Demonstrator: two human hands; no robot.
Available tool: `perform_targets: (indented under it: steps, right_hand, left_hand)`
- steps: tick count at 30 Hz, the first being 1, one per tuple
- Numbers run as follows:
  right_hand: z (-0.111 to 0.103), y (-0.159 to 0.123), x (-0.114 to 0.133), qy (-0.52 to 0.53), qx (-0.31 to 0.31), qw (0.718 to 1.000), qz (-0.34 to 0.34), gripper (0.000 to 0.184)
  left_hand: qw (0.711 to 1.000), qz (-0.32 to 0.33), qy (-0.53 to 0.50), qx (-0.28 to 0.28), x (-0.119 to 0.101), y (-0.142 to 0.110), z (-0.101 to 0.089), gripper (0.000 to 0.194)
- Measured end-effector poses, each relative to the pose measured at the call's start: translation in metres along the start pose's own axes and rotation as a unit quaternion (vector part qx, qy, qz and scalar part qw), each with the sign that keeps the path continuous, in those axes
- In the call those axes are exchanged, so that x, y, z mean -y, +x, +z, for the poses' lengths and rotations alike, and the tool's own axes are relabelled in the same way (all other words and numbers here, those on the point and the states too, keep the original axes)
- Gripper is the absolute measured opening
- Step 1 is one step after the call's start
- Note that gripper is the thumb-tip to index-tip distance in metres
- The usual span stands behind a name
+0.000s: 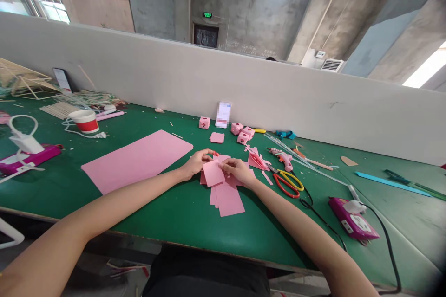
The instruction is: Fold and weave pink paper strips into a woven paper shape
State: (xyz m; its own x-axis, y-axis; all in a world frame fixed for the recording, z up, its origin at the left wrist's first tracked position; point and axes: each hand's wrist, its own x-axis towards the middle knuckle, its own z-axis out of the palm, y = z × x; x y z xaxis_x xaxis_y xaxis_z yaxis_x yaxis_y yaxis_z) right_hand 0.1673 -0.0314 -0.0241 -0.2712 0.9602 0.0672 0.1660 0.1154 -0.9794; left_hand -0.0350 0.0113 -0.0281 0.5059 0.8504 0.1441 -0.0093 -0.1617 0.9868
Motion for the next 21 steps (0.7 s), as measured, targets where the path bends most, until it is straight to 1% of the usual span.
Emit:
perform_targets:
  steps: [4, 11, 21]
  right_hand:
    - [-0.0013, 0.0003, 0.0011, 0.004, 0.005, 1.000, 0.009, 0.042]
    - [-0.0022, 0.0005, 0.0009, -0.024, 0.016, 1.000, 0.010, 0.043]
    - [-0.0012, -0.0004, -0.0007, -0.002, 0.022, 1.000, -0.002, 0.039]
  left_hand:
    - [1.000, -0.003, -0.004, -0.003, -0.0018, -0.0009, 0.0004, 0.047]
    - [1.000, -0.006, -0.007, 0.004, -0.0009, -0.0003, -0.0006, 0.046]
    - [1.000, -0.013, -0.013, 0.012, -0.0015, -0.0003, -0.0004, 0.045]
